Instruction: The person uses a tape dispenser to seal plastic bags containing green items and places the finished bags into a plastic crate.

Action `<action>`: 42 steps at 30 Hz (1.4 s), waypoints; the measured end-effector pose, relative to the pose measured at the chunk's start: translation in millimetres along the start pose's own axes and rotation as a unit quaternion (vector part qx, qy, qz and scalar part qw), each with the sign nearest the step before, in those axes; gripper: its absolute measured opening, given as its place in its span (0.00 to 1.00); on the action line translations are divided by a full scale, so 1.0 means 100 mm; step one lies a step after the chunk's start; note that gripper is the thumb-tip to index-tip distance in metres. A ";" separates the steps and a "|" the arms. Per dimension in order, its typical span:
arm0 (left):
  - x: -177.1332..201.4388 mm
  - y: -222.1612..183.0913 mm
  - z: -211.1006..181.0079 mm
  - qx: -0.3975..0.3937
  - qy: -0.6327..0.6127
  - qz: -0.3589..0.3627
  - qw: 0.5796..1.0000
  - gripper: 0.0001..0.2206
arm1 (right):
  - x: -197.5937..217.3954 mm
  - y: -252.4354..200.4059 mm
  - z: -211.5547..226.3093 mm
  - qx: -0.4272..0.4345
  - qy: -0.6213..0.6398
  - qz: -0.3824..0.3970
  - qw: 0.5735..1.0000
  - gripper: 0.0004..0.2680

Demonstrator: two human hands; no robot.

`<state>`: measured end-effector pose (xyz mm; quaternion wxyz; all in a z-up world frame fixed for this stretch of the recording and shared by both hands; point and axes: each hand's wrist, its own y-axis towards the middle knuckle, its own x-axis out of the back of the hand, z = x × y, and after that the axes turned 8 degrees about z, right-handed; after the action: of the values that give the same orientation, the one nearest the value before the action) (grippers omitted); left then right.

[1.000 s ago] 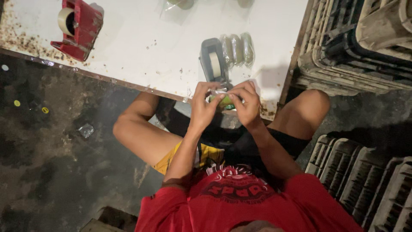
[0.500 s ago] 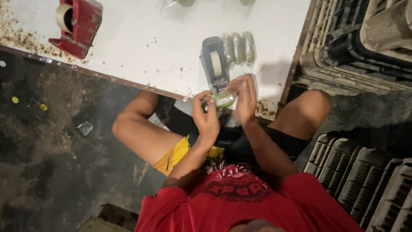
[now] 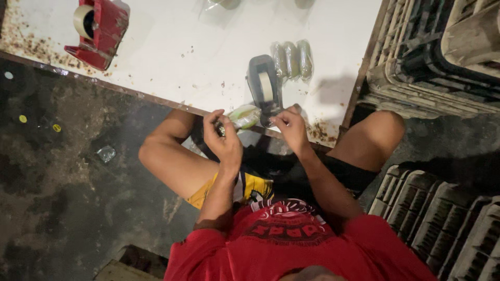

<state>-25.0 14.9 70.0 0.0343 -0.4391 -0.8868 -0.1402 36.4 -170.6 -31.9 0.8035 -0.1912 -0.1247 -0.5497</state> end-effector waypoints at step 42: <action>-0.20 -0.23 -0.43 -0.101 0.027 0.099 0.990 0.05 | 0.02 -0.46 1.26 0.321 0.035 -0.193 0.927 0.05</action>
<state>-33.5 -25.1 102.7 0.0274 -0.5218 -0.8190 -0.2372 -4.3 -131.6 89.4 0.7040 0.1239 -0.3009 -0.6312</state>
